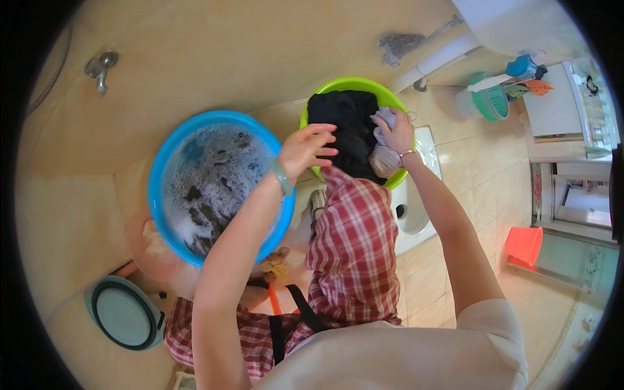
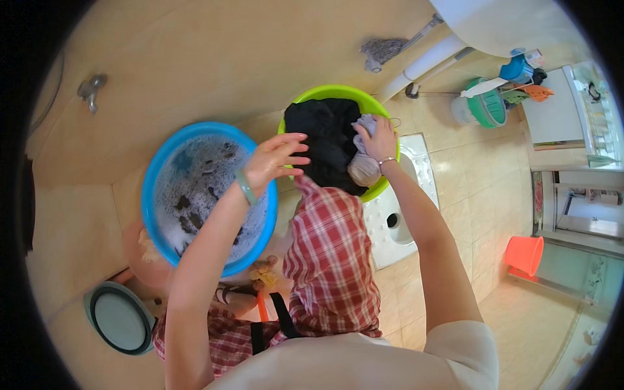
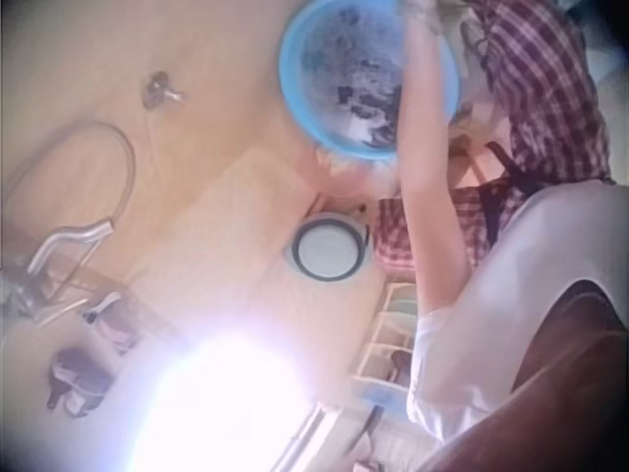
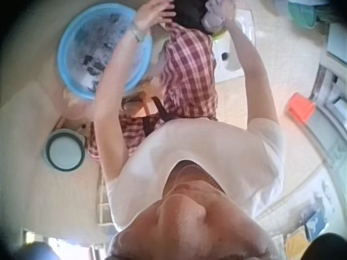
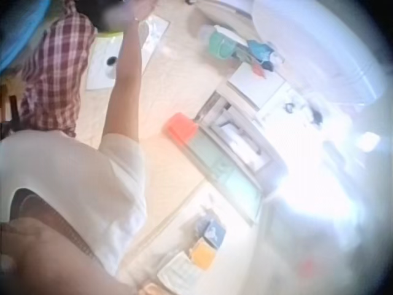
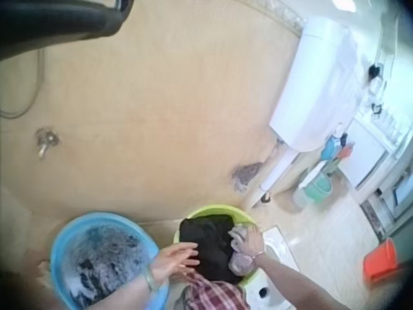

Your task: The person hand-washes several pieces of clothing in a blue basin filled with soapy water. They scrub and rinse items including a dark garment, a light-colored piece, and a mustard-colored cloth, transferring them between the blue basin and a green bucket. The person also pours water from a pink basin into the blue basin and drains the soapy water into a floor drain.

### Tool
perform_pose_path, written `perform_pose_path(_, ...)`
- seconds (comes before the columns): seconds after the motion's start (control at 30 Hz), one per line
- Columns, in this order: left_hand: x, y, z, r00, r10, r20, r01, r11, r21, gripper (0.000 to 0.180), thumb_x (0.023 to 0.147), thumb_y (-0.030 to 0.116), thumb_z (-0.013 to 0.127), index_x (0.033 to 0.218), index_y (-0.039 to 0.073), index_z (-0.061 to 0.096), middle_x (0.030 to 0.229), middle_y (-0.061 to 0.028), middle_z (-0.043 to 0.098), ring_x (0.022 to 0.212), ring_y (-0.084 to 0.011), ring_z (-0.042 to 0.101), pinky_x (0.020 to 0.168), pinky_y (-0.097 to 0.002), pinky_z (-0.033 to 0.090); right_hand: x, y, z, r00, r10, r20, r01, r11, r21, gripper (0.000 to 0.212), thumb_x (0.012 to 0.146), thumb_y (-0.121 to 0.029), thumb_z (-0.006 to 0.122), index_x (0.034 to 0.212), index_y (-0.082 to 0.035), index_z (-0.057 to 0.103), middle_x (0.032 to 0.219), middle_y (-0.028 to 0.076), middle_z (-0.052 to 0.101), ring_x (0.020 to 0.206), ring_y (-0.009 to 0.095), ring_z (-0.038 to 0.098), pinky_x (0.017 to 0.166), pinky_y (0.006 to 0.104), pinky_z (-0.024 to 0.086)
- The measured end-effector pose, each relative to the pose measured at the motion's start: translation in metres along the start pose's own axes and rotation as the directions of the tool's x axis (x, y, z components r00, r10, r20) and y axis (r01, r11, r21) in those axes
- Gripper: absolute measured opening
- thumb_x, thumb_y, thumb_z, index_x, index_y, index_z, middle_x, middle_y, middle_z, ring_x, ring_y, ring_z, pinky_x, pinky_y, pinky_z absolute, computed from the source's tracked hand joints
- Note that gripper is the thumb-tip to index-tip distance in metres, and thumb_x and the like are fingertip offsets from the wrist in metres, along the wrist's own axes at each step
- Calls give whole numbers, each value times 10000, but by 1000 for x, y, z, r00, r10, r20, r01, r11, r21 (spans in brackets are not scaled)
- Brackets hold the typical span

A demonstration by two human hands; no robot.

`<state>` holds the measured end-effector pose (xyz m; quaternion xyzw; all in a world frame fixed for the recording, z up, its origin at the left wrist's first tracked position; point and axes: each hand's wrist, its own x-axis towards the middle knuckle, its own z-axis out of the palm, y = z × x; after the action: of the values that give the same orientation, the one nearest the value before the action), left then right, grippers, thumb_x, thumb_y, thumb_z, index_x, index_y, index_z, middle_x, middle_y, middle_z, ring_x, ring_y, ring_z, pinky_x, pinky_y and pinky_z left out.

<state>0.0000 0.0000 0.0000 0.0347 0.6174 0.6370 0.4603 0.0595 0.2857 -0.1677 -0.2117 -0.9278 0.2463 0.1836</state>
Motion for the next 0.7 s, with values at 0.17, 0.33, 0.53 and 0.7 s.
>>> perform_pose_path(0.17, -11, -93, -20, 986, -23, -166, -42, 924, -379, 338, 954, 240, 531, 1255, 85, 530, 1159, -102, 596, 994, -220, 619, 805, -351, 514, 31, 77, -100, 957, -198, 213, 277, 842, -462, 519, 826, -424, 632, 1115, 0, 553, 996, 223, 610, 926, 377, 588, 820, 452, 473)
perform_pose_path(0.33, -69, -185, -137, 797, -167, -580, -68, 930, -361, 350, 921, 235, 574, 1234, 82, 549, 1111, -109, 623, 985, -231, 619, 819, -362, 511, 64, -43, -116, 875, -209, 436, 463, 622, -632, 283, 829, -330, 597, 1040, -155, 666, 1045, 110, 607, 1033, 256, 569, 821, 459, 451)
perform_pose_path(0.53, -118, -320, -179, 355, 97, -930, 408, 878, 248, 675, 765, 442, 712, 1326, 149, 477, 1369, -227, 412, 1216, -401, 445, 1027, -464, 355, 12, -221, 23, 295, -454, 841, 317, 876, 363, 355, 824, -300, 612, 1132, -125, 630, 1118, 131, 642, 1025, 286, 608, 910, 367, 461)
perform_pose_path(0.7, -134, -307, -137, 609, -43, -792, 575, 712, 404, 1038, 693, 579, 737, 1497, 296, 143, 1515, -238, 168, 1400, -407, 169, 1112, -467, 238, -104, -259, 147, 304, -239, 922, 561, 827, 29, 933, 694, -475, 754, 1460, -321, 244, 1536, 147, 166, 1357, 450, 244, 1078, 550, 288)
